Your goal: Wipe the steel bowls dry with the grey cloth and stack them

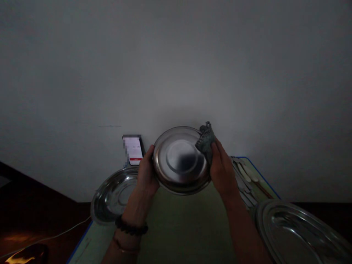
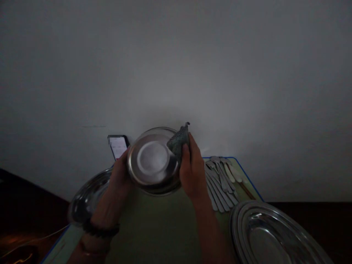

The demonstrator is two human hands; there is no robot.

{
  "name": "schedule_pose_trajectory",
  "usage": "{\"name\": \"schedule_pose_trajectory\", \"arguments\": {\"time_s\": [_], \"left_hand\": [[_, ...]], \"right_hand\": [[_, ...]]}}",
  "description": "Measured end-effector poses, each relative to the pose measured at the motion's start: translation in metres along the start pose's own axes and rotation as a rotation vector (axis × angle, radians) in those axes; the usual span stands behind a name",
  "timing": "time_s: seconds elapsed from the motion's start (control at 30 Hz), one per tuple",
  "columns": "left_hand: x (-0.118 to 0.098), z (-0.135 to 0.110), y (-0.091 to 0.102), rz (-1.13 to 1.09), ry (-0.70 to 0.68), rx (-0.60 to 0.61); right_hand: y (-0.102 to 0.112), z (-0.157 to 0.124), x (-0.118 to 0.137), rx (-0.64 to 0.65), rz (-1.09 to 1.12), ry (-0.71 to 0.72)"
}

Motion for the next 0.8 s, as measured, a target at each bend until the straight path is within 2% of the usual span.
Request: {"name": "schedule_pose_trajectory", "arguments": {"time_s": [0.1,0.2,0.27,0.37,0.43,0.53,0.63,0.73,0.8], "left_hand": [[0.004,-0.006,0.0,0.187,0.071,-0.001],[0.009,-0.011,-0.001,0.295,0.057,-0.051],[0.01,-0.014,-0.004,0.282,0.046,-0.062],[0.009,-0.021,-0.013,0.195,0.028,0.051],[0.006,-0.026,-0.016,0.18,-0.019,0.087],[0.0,-0.029,-0.011,0.308,-0.099,-0.026],[-0.006,-0.032,-0.005,0.411,-0.16,-0.194],[-0.012,-0.035,-0.003,0.153,-0.222,-0.315],[-0.015,-0.033,-0.001,-0.115,-0.264,-0.307]], "right_hand": [[0.004,0.002,0.009,0.169,-0.129,0.091],[-0.01,-0.006,0.026,0.258,-0.25,0.194],[-0.024,-0.012,0.039,0.288,-0.28,0.264],[-0.041,-0.02,0.057,0.357,-0.274,0.395],[-0.045,-0.021,0.063,0.368,-0.257,0.442],[-0.034,-0.014,0.058,0.283,-0.221,0.423],[-0.016,-0.003,0.039,0.122,-0.162,0.352],[-0.004,0.002,0.019,-0.067,-0.105,0.283],[-0.007,-0.001,0.013,-0.146,-0.088,0.261]]}}
Point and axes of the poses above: each hand's wrist, its own z-axis towards the middle knuckle, its own y-axis out of the back of the hand, x = y × z, the point moved 4 cm from there along z, towards the middle knuckle, and after that the axes turned 11 degrees about y, right-handed, at the moved point
